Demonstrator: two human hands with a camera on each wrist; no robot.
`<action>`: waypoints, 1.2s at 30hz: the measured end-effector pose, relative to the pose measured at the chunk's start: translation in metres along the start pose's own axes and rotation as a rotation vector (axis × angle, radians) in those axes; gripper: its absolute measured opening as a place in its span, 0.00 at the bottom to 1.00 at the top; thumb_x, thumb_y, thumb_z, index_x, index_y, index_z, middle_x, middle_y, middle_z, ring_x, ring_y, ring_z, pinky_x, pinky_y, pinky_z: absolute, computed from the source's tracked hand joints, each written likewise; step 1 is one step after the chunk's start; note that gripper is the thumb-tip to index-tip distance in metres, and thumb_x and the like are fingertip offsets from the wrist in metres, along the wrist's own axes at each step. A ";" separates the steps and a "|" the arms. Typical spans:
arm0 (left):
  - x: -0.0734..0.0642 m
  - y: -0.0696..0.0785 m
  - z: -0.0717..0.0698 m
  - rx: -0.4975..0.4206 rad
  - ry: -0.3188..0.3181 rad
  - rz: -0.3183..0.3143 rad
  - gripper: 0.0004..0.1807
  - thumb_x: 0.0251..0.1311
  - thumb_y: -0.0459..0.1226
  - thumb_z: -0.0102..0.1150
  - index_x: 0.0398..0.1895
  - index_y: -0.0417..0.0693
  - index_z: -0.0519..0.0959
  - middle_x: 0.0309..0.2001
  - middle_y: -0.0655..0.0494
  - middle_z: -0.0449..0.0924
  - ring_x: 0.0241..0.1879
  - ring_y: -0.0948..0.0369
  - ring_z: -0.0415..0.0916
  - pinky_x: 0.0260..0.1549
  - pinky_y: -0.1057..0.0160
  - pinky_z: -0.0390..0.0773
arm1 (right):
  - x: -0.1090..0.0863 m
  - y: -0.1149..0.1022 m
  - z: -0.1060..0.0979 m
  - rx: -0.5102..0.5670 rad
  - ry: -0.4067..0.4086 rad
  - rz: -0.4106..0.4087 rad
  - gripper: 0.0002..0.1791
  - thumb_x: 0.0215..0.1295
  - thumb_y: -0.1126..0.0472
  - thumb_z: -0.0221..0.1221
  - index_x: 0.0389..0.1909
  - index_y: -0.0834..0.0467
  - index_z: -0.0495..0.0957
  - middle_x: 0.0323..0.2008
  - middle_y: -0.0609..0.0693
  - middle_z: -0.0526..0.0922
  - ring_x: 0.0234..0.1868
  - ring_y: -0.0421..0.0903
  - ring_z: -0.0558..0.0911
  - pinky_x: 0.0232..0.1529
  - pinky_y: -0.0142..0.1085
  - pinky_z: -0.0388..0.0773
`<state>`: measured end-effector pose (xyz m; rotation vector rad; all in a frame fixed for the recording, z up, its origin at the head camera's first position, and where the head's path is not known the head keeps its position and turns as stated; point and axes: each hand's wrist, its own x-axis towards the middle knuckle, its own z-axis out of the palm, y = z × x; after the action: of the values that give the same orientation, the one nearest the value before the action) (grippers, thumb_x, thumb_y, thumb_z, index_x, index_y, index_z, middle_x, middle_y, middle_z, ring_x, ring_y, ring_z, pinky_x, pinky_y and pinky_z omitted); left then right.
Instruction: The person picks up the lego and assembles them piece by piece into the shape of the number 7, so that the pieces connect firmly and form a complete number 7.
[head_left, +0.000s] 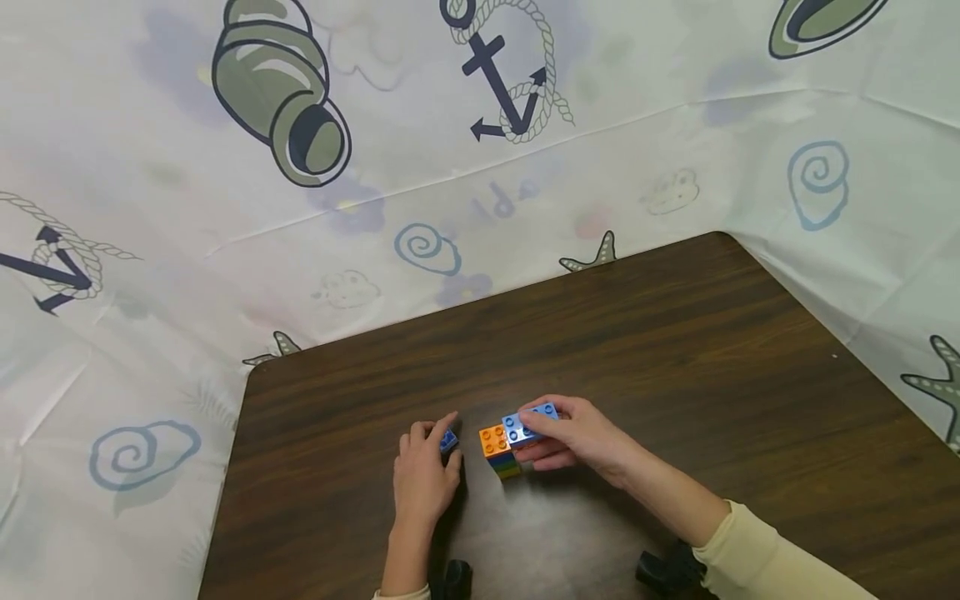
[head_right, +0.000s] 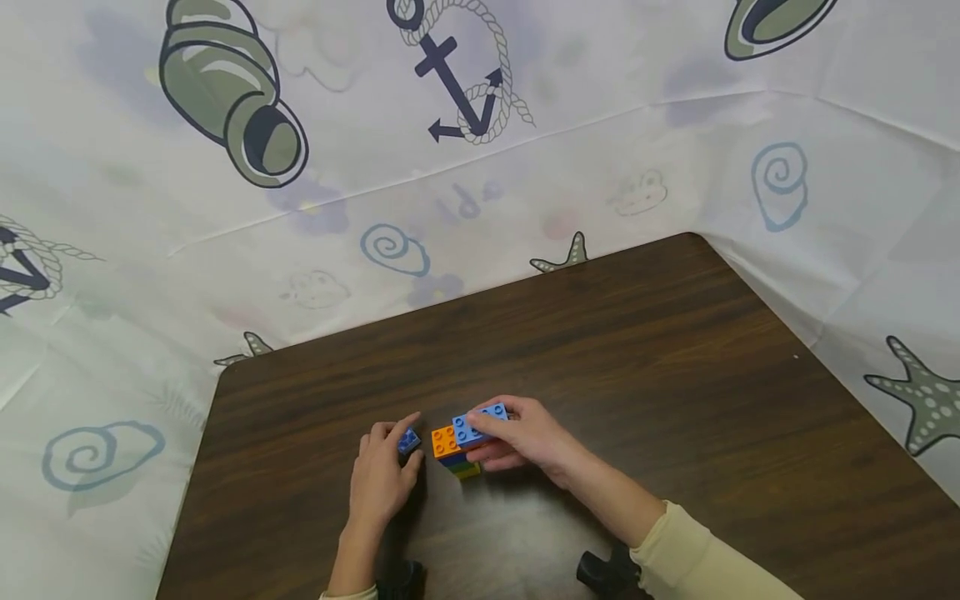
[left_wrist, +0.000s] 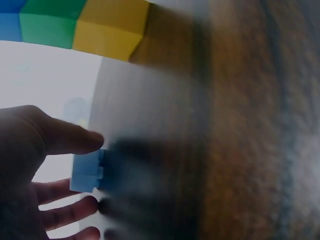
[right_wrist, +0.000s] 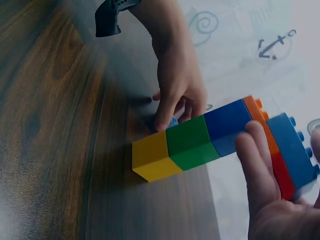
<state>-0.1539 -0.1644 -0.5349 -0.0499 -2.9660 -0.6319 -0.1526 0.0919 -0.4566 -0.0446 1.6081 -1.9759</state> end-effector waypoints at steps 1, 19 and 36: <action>0.001 0.000 0.001 0.000 0.002 -0.005 0.27 0.57 0.37 0.68 0.62 0.62 0.77 0.52 0.49 0.73 0.49 0.48 0.70 0.43 0.46 0.72 | -0.001 0.000 -0.002 0.003 -0.019 -0.003 0.31 0.65 0.52 0.64 0.61 0.66 0.69 0.44 0.63 0.83 0.44 0.60 0.85 0.41 0.47 0.81; -0.017 0.023 -0.042 -0.818 0.322 0.019 0.18 0.50 0.29 0.74 0.44 0.43 0.78 0.41 0.51 0.80 0.38 0.56 0.78 0.42 0.61 0.79 | -0.003 0.003 -0.015 -0.028 -0.131 -0.037 0.29 0.63 0.72 0.62 0.64 0.65 0.65 0.51 0.63 0.81 0.48 0.63 0.82 0.47 0.52 0.78; -0.021 0.059 -0.036 -1.118 0.160 0.272 0.18 0.56 0.23 0.65 0.51 0.38 0.80 0.49 0.43 0.79 0.47 0.49 0.80 0.52 0.55 0.76 | -0.001 0.005 -0.015 -0.085 -0.121 -0.065 0.27 0.65 0.71 0.61 0.63 0.64 0.67 0.48 0.64 0.82 0.43 0.58 0.85 0.42 0.48 0.82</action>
<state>-0.1266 -0.1258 -0.4811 -0.4404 -2.0262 -1.9789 -0.1557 0.1055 -0.4649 -0.2482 1.6293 -1.9134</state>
